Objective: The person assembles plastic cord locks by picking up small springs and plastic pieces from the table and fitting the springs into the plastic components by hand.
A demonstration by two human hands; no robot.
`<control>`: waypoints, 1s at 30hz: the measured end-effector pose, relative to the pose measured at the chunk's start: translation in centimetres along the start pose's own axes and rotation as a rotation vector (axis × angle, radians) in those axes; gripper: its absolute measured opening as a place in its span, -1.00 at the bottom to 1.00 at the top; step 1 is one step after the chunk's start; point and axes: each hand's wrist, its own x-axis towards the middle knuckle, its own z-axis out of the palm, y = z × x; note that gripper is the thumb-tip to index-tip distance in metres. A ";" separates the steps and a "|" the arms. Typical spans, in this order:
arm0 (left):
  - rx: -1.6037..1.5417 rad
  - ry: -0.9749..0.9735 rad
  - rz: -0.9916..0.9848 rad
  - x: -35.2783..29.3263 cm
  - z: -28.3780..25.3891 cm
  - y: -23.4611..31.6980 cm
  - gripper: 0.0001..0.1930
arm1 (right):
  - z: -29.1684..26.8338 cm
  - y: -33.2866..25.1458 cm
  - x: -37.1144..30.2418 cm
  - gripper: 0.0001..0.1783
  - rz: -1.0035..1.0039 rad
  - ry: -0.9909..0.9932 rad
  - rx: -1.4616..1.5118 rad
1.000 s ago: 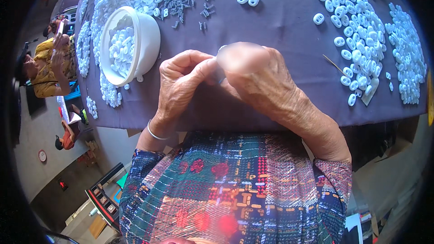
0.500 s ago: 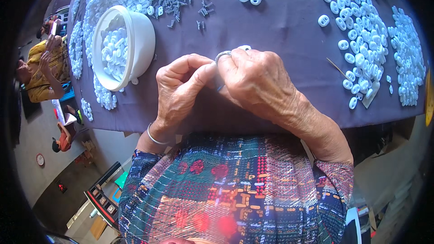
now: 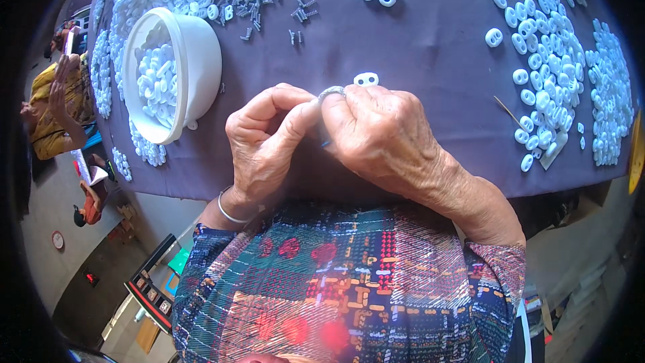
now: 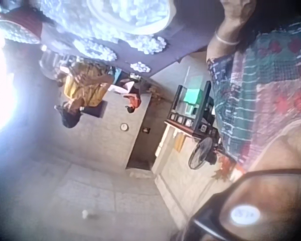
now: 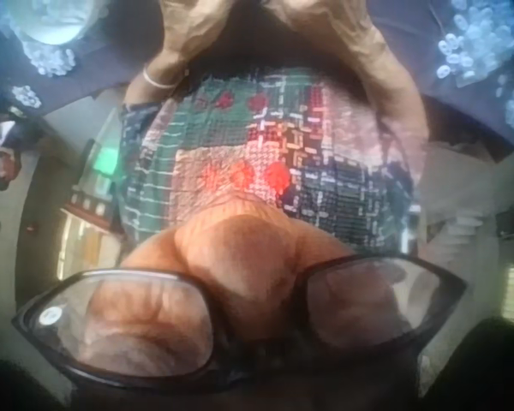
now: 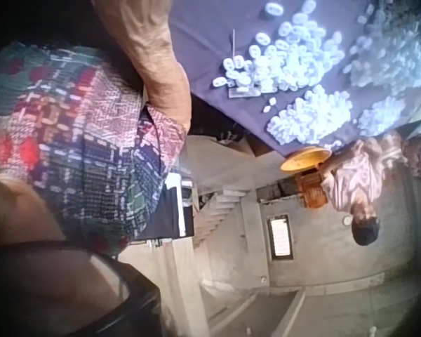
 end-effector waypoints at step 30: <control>1.222 0.689 0.608 1.2 -12.6 6.1 -0.86 | -1.8 1.9 0.3 -0.77 0.284 0.010 -0.074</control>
